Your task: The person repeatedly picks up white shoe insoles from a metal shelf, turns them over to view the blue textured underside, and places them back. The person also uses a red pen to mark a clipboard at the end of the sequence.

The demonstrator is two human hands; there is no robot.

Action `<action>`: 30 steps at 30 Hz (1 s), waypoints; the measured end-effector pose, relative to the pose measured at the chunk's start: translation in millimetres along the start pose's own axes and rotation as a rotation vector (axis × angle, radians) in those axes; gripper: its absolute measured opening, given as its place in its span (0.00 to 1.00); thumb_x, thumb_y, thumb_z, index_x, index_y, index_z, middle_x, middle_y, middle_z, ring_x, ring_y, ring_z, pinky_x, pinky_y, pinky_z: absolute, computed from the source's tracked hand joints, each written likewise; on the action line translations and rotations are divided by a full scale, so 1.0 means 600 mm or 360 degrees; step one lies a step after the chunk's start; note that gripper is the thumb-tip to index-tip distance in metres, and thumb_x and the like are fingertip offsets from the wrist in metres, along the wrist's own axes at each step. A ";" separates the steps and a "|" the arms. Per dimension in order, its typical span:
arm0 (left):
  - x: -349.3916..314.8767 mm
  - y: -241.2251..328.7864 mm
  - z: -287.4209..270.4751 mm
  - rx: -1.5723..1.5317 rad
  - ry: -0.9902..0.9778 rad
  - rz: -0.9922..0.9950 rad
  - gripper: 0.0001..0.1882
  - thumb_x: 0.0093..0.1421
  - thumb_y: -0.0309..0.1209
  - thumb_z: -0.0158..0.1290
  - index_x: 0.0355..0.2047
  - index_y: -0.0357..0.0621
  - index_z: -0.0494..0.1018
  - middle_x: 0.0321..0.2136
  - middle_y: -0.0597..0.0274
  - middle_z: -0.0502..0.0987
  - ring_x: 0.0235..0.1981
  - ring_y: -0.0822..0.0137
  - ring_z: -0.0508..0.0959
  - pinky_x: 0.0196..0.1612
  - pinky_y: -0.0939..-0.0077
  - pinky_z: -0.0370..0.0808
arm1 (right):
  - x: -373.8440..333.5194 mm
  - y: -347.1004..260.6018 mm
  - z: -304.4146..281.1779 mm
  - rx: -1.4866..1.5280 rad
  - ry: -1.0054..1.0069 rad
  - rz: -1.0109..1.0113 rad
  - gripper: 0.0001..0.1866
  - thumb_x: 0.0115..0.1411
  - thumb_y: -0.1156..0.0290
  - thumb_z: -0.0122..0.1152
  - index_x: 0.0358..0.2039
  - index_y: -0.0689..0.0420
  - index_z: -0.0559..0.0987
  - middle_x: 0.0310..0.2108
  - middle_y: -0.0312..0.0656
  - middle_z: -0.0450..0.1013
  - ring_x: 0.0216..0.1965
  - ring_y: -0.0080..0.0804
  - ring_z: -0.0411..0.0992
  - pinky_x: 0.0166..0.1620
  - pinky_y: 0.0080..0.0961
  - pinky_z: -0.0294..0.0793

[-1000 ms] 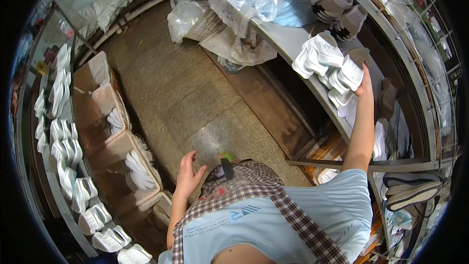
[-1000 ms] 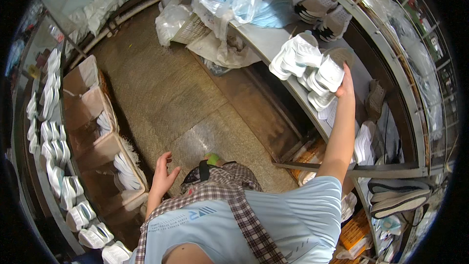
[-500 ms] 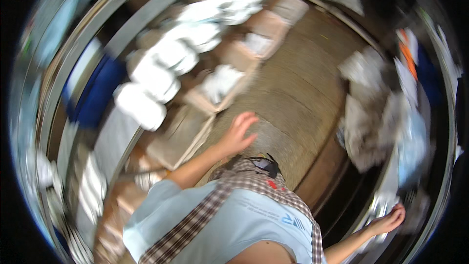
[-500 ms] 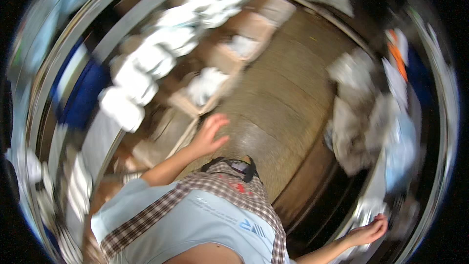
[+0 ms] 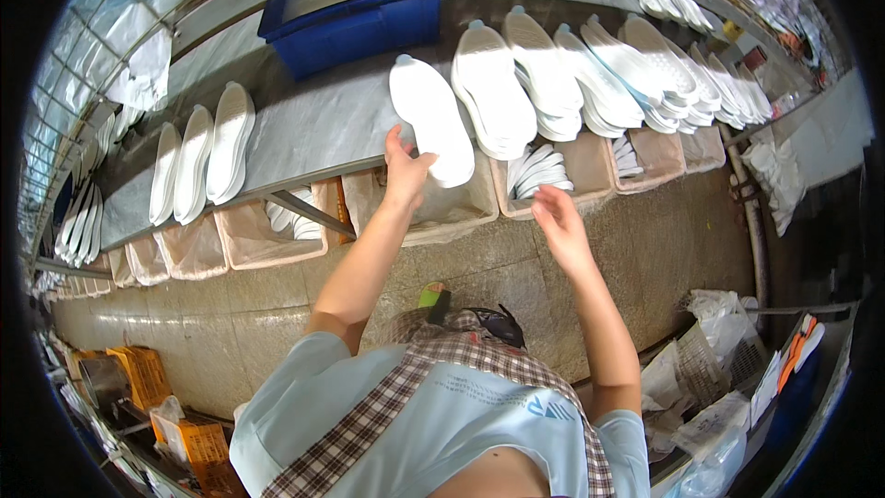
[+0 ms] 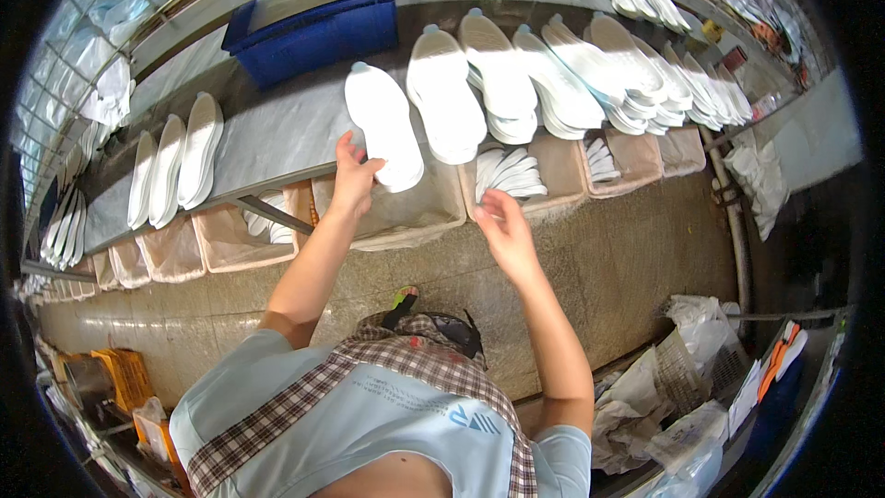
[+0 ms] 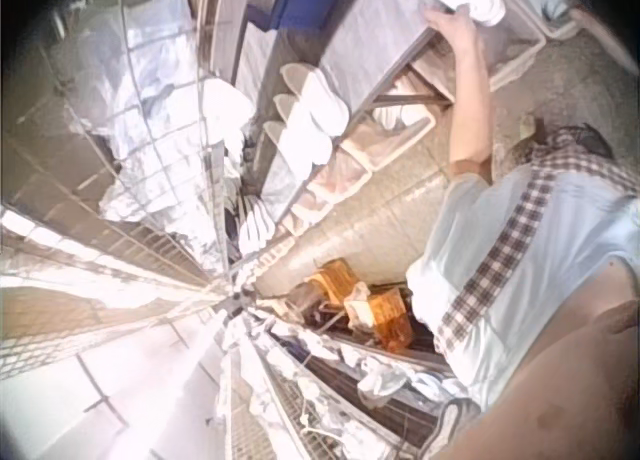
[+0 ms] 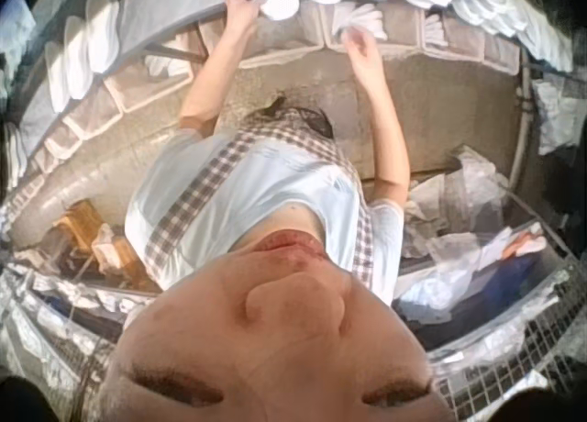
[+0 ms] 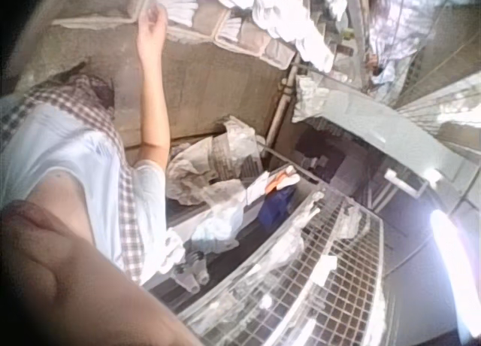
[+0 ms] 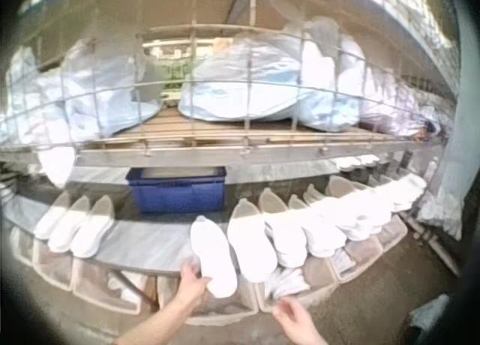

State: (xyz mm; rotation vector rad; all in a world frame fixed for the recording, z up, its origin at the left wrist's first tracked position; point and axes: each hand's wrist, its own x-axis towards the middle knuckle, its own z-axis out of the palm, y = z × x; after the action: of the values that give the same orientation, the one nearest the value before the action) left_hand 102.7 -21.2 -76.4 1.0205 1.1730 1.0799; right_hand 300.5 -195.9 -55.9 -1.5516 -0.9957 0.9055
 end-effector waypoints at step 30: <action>-0.196 0.041 0.111 -0.0055 -0.1606 0.0938 0.29 0.48 0.11 0.46 0.51 0.41 0.57 0.46 0.54 0.70 0.50 0.61 0.69 0.53 0.69 0.65 | -0.129 0.071 -0.006 0.0003 0.0463 -0.0322 0.22 0.51 0.79 0.54 0.48 0.63 0.65 0.49 0.46 0.62 0.50 0.35 0.63 0.53 0.28 0.61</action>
State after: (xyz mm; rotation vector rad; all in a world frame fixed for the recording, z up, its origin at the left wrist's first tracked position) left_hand 158.3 -134.6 -23.4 1.6553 0.0275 0.8060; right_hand 281.0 -273.9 -92.7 -1.4988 -0.9200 0.5222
